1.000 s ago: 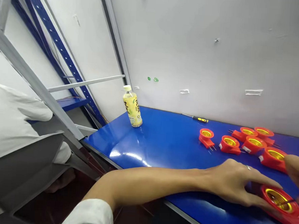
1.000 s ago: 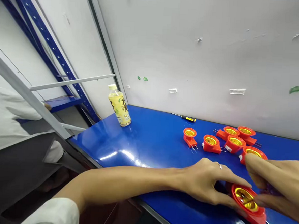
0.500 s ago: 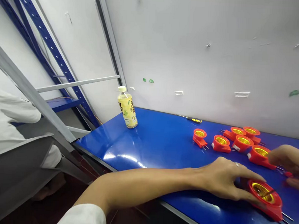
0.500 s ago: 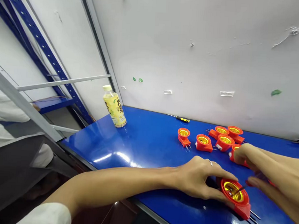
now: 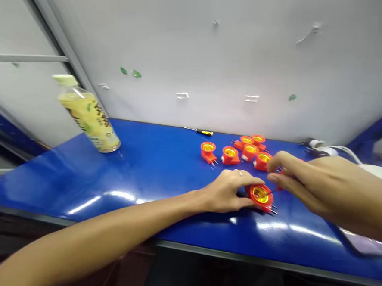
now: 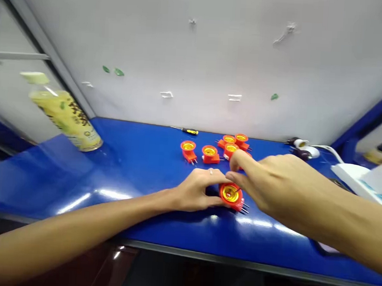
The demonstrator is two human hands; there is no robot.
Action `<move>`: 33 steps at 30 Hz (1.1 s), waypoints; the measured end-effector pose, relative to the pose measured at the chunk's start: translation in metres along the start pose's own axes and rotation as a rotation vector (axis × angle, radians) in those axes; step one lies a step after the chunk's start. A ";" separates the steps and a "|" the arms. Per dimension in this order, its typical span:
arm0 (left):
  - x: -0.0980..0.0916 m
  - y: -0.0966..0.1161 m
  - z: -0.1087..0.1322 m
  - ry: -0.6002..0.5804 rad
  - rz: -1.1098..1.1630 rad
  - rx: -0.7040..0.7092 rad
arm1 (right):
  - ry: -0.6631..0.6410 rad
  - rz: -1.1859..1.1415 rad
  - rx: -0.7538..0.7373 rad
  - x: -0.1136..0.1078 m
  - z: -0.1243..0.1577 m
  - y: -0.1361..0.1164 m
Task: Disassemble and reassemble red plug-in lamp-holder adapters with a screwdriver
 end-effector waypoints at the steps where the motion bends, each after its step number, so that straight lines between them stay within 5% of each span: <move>1: -0.003 -0.001 0.000 0.031 -0.002 0.006 | -0.056 -0.032 0.041 0.000 -0.002 0.001; 6: -0.008 -0.002 -0.002 0.096 -0.020 0.020 | -0.030 -0.181 -0.049 -0.016 -0.001 -0.010; 12: -0.010 0.001 -0.003 0.118 -0.073 0.035 | -0.007 -0.121 0.058 -0.016 0.003 0.005; 17: -0.012 0.001 -0.004 0.125 -0.078 0.025 | -0.004 -0.242 -0.096 -0.020 0.004 -0.005; 22: -0.012 0.001 -0.005 0.112 -0.075 0.002 | -0.054 -0.111 0.040 -0.014 0.001 0.005; 28: -0.015 0.003 -0.004 0.142 -0.087 0.011 | 0.016 -0.273 -0.116 -0.025 0.002 -0.008; 33: -0.015 0.002 -0.005 0.136 -0.075 -0.002 | 0.012 -0.217 -0.027 -0.017 -0.001 -0.001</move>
Point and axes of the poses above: each hand's wrist, its own z-axis away from the middle knuckle, its own x-axis out of the palm, y = z × x, the point moved 10 cm from there along -z, towards the middle knuckle, and after that the axes turned 8 degrees about -y, right-handed, at the moved point
